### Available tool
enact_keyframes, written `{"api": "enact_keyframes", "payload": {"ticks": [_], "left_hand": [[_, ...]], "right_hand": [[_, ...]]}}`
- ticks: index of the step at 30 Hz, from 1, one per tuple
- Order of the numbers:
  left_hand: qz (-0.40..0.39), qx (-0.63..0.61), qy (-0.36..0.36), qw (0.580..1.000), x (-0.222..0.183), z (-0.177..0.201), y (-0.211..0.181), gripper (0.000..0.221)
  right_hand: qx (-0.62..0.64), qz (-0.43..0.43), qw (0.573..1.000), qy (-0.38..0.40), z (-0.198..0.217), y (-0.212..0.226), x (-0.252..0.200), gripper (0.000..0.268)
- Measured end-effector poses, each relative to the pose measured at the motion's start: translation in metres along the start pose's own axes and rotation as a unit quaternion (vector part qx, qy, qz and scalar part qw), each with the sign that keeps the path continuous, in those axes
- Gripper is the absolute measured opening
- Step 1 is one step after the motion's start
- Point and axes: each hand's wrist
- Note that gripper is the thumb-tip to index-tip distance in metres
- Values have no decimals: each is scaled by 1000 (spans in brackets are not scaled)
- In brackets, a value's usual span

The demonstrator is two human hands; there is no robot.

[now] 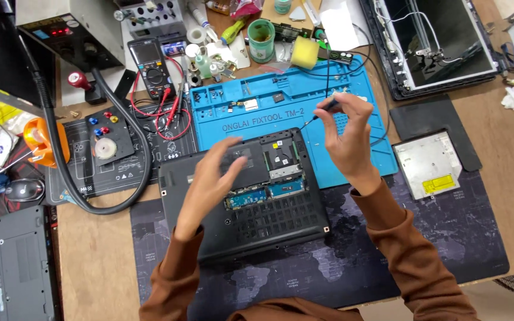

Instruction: Disassembling a laptop by removing screws and internal components like the optical drive

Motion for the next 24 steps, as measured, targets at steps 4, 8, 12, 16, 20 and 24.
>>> {"api": "enact_keyframes", "payload": {"ticks": [4,8,12,16,20,24], "left_hand": [[-85,-62,55,993,47,-36,-10,42],[-127,-169,98,973,80,-66,-12,41],[-124,-232,90,961,87,-85,-10,29],[-125,-257,67,956,92,-95,-5,21],[-149,-263,59,951,95,-92,-10,17],[-147,-271,79,948,96,-85,-18,17]], "right_hand": [[-33,14,999,32,0,-4,7,43],[-38,17,993,111,2,2,20,34],[46,-8,997,65,-2,7,22,28],[59,-3,998,33,-9,4,15,27],[52,18,998,18,-11,1,18,26],[51,12,998,24,-5,4,34,21]]}}
Point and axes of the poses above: each hand's wrist, its own x-axis towards the middle knuckle, its own z-axis out of the back of the hand, y = z × x, and after that the axes turned 3 degrees about -y, right-handed
